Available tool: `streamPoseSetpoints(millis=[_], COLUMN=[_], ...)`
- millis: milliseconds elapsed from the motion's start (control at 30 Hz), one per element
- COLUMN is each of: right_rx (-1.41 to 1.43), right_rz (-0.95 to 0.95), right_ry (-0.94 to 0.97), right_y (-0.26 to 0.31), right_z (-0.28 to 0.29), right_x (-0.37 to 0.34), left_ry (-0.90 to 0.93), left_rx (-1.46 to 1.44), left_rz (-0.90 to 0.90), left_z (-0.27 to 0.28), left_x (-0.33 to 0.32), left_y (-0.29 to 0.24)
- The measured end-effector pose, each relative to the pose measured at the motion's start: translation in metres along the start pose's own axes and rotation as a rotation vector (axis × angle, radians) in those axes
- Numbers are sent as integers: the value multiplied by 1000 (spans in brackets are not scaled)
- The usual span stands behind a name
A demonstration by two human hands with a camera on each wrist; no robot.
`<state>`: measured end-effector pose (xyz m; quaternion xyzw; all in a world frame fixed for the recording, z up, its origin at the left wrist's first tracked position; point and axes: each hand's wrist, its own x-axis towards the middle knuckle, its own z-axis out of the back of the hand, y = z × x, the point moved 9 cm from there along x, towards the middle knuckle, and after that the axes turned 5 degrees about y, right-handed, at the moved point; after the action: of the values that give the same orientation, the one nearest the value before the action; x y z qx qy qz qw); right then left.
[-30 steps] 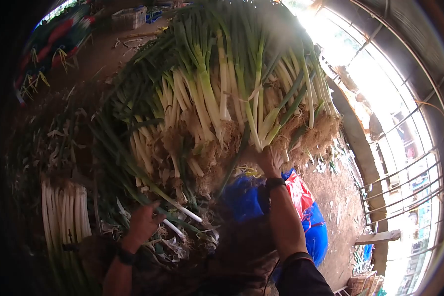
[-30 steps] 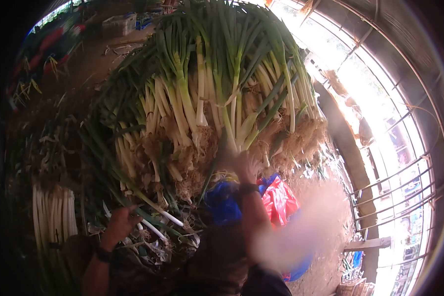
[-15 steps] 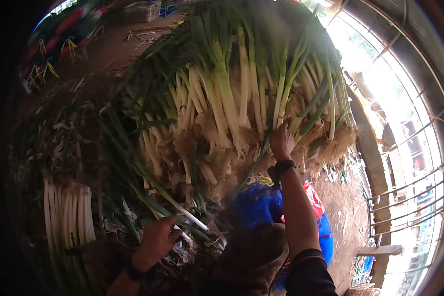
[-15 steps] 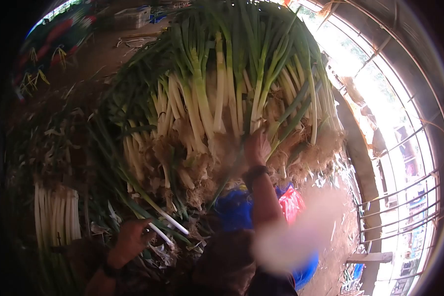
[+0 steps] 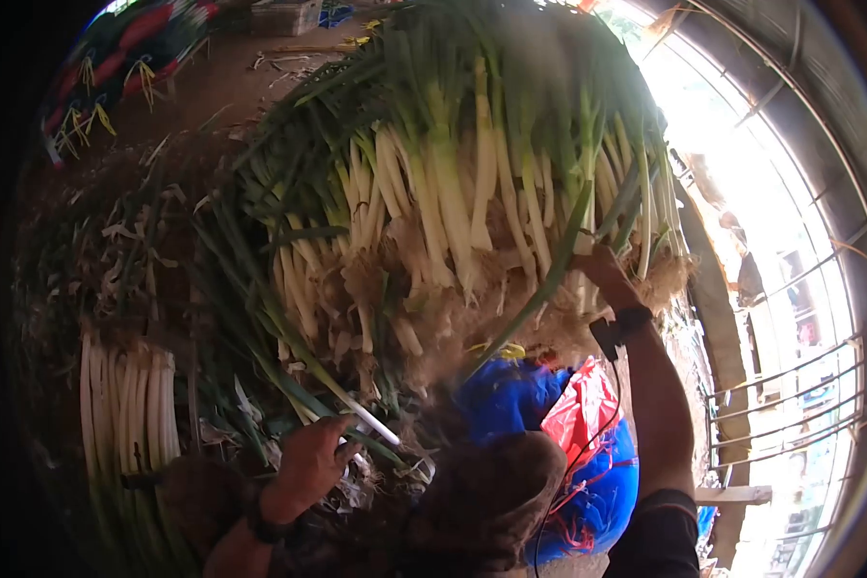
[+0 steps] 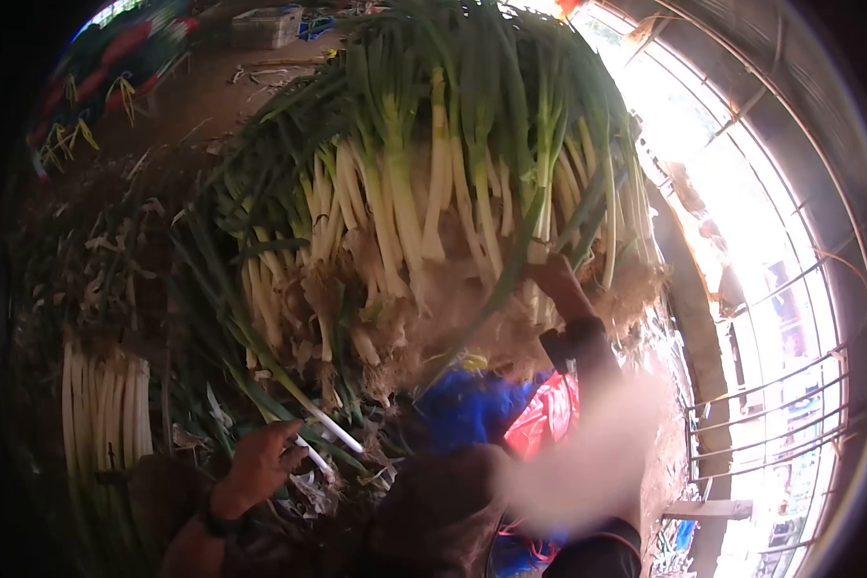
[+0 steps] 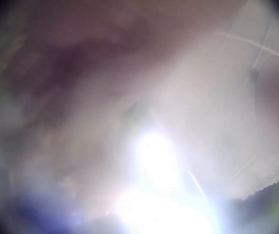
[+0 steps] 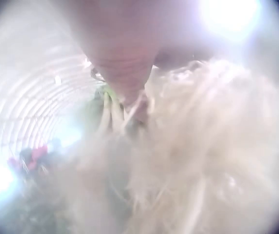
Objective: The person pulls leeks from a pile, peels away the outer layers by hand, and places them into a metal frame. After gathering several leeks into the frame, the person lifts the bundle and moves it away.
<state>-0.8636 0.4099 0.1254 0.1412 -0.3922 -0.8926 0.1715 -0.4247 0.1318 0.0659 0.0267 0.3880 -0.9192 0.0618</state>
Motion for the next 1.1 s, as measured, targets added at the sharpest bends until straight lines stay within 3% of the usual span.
streamPoseSetpoints(millis=[33,67,133,200,267,300,367,500,600,700,800,933,1100], right_rx=[-248,-247,104,161,-43,-45,240,313,67,-325,-364,-409,-465], right_rz=[22,27,-10,-84,320,321,59,-4,69,-36,-124,-210,-159], right_ry=[-20,-21,68,122,85,90,79,62,-55,-122,-213,-186,-202], right_y=[4,4,24,5,-12,5,34,30,27,-12,25,28,49], right_z=[2,3,-8,-13,-11,-14,-26,-46,-59,-80,-101,-105,-91], right_x=[0,-2,-19,-21,3,-3,-29,-5,27,52,17,19,17], left_ry=[4,17,21,-7,14,35,52,68,71,108,90,93,41], left_rx=[0,-10,-34,-45,-15,11,17,5,25,24,27,17,-40], left_rz=[-6,-13,-2,-10,-6,-3,3,10,-6,27,32,46,31], left_z=[0,1,0,6,6,3,-1,-8,-10,-15,-12,-16,-7], left_x=[-1,-1,-3,-3,-2,-1,0,2,5,9,10,8,-1], left_y=[-2,-1,0,-4,-4,-4,-4,1,0,4,2,4,-2])
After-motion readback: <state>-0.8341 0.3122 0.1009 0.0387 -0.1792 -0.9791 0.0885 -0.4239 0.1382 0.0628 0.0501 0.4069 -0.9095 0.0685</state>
